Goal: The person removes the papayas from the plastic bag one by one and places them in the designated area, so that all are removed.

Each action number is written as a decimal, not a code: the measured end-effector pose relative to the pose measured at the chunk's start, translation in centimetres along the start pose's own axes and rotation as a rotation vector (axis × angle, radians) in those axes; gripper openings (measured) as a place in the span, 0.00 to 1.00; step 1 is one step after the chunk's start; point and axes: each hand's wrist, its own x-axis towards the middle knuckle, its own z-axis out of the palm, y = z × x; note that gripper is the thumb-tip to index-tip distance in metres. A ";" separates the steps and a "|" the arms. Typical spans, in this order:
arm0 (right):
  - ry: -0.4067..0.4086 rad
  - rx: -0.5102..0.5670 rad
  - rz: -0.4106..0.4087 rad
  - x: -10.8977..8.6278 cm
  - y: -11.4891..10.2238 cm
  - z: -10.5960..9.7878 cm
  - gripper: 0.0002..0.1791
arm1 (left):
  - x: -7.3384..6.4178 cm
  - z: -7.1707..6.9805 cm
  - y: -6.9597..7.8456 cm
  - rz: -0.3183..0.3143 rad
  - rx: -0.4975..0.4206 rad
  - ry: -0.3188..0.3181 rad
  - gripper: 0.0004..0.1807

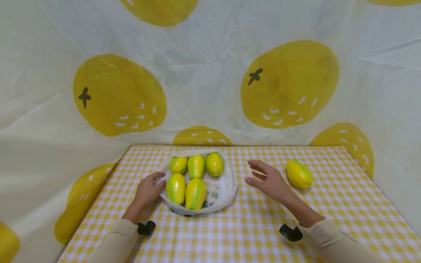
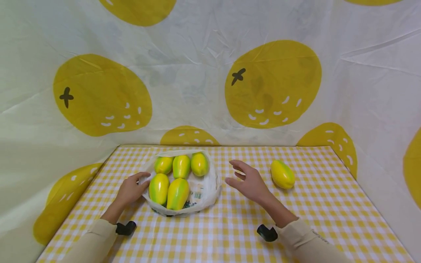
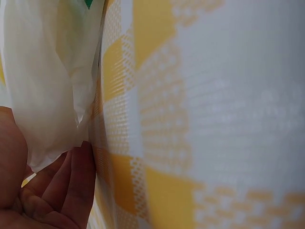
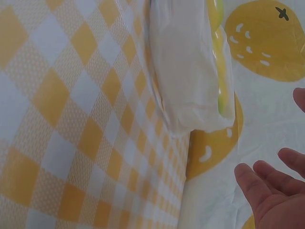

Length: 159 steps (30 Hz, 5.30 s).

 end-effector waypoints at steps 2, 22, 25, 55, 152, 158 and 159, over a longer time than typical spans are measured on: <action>-0.005 0.010 0.000 0.1 0.0 0.3 0.35 | 0.0 0.0 -0.1 0.004 0.013 0.004 0.21; -0.047 0.058 -0.002 0.3 -0.5 2.3 0.34 | 0.3 0.4 -0.7 -0.001 -0.003 0.001 0.22; -0.055 0.069 -0.009 0.4 -0.6 2.6 0.34 | 0.4 0.5 -0.8 0.005 -0.004 0.004 0.22; -0.079 0.091 0.125 0.1 0.0 4.4 0.32 | -0.1 0.9 0.1 0.010 0.026 0.016 0.22; -0.101 0.207 0.286 4.3 -4.3 12.6 0.45 | 0.0 0.5 -0.6 0.009 0.067 0.015 0.21; -0.060 0.219 0.318 4.4 -4.6 10.8 0.44 | 0.2 0.7 -0.5 0.010 0.077 0.019 0.21; -0.059 0.223 0.321 4.4 -4.7 10.5 0.44 | 0.2 0.7 -0.4 0.009 0.078 0.019 0.21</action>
